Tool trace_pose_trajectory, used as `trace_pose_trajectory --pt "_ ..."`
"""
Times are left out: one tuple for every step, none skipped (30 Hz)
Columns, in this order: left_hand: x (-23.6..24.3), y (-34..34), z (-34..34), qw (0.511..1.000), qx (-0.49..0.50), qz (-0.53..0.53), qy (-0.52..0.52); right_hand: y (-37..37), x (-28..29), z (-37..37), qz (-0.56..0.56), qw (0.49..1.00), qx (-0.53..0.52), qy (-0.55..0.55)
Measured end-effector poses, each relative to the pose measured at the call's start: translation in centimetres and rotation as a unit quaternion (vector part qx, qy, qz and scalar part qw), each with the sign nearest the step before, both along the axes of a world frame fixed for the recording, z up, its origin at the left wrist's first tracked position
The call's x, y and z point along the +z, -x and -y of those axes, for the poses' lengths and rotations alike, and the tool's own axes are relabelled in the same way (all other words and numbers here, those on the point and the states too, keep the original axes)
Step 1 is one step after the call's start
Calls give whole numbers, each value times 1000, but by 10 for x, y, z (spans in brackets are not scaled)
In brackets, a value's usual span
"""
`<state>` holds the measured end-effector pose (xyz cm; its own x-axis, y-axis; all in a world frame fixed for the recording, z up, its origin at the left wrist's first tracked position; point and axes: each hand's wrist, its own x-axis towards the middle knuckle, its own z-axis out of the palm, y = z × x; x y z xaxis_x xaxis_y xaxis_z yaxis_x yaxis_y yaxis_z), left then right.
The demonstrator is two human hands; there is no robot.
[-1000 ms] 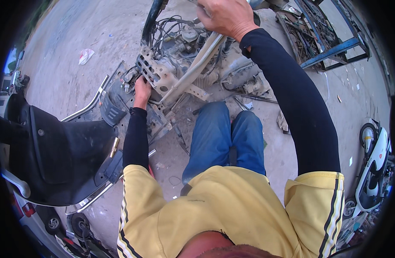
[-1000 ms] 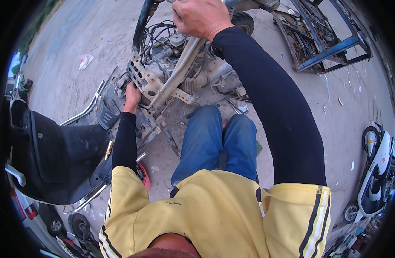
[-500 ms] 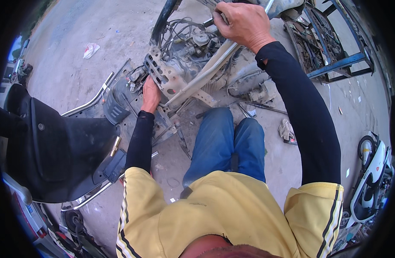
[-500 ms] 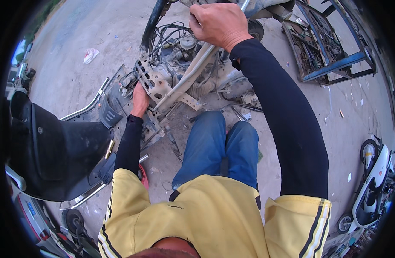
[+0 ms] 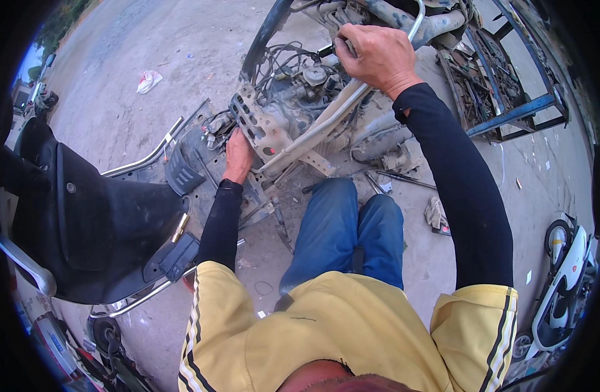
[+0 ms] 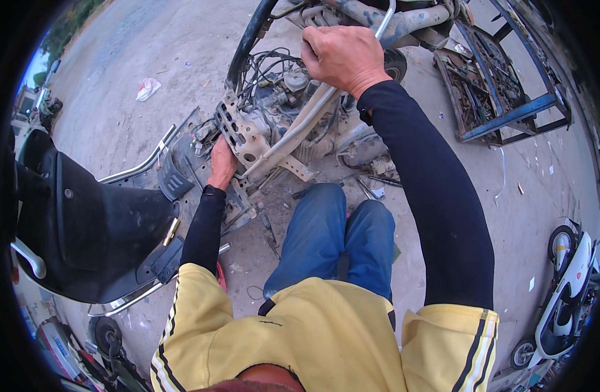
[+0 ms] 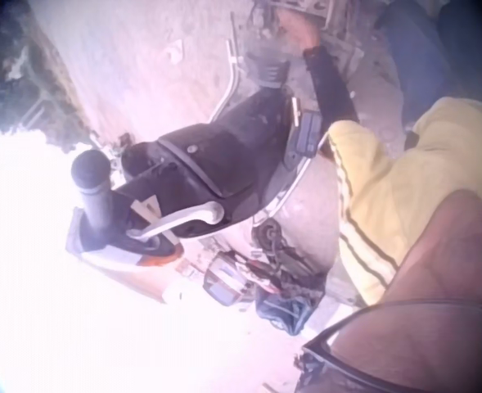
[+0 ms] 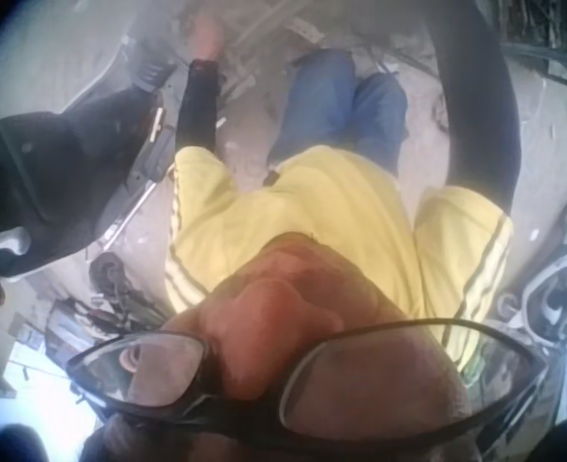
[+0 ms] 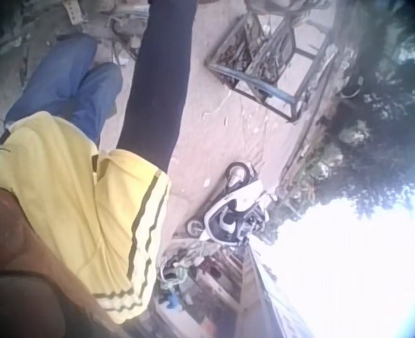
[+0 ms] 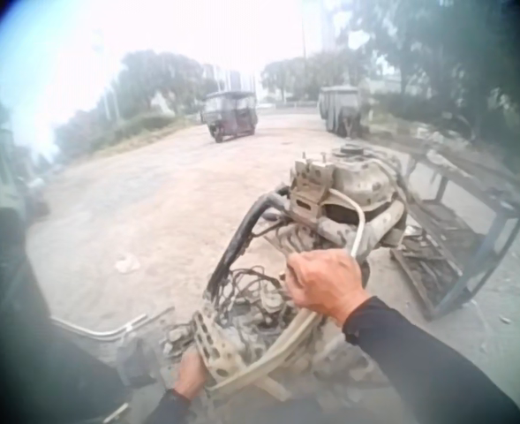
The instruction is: The person uses a socket wrench and an impact driver to remove bolts from a scooter frame. They then lift and reposition the frame to access different areas.
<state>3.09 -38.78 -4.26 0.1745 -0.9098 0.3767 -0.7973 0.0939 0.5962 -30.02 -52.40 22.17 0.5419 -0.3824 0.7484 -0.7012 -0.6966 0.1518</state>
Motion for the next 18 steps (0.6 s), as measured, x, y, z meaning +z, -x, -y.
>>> trace_pose_trajectory --pt "-1 -4 2 999 10 -23 -30 0 1 -1 -2 1000 -1 -1" --pt "-3 -10 1 997 24 -45 -60 -2 2 -1 -3 1000 1 -3" --pt "-17 -26 4 986 47 -113 -116 -5 3 -3 -3 1000 0 -5" --pt "-39 -48 10 966 74 -177 -172 -9 2 -3 0 1000 1 -9" --pt "-51 -60 13 939 97 -244 -223 -13 2 -3 0 1000 1 -10" --pt "-32 -37 17 932 77 -279 -219 -7 1 -2 -9 1000 -13 -19" --pt "-21 -21 19 961 46 -217 -164 -1 0 -2 -17 999 -26 -28" --pt "-9 -16 13 983 26 -148 -105 -1 0 -3 -19 999 -29 -38" --pt "-4 -11 9 996 5 -78 -46 -2 1 -3 -12 999 -18 -28" --pt "-9 -7 5 997 -13 -77 -11 -2 1 -3 -5 1000 -8 -17" --pt "-3 -6 3 998 -10 -63 -25 -1 1 -2 1 1000 1 -6" --pt "4 -6 2 998 -7 -50 -39 -1 1 -1 -2 1000 -2 -7" --pt "10 -6 3 998 -5 -37 -53 0 1 1 -4 1000 -6 -8" --pt "21 -3 4 988 66 -80 -110 0 -1 -1 -7 1000 -7 -13" --pt "15 -14 8 985 85 -94 -117 -2 0 -1 -7 1000 -6 -14" --pt "9 -25 13 967 87 -134 -198 -4 1 -2 -6 1000 -5 -15" --pt "6 -30 17 941 87 -174 -277 -5 2 -3 -6 1000 -6 -15" --pt "0 -32 19 946 86 -161 -268 -6 3 -3 -5 1000 -5 -18"
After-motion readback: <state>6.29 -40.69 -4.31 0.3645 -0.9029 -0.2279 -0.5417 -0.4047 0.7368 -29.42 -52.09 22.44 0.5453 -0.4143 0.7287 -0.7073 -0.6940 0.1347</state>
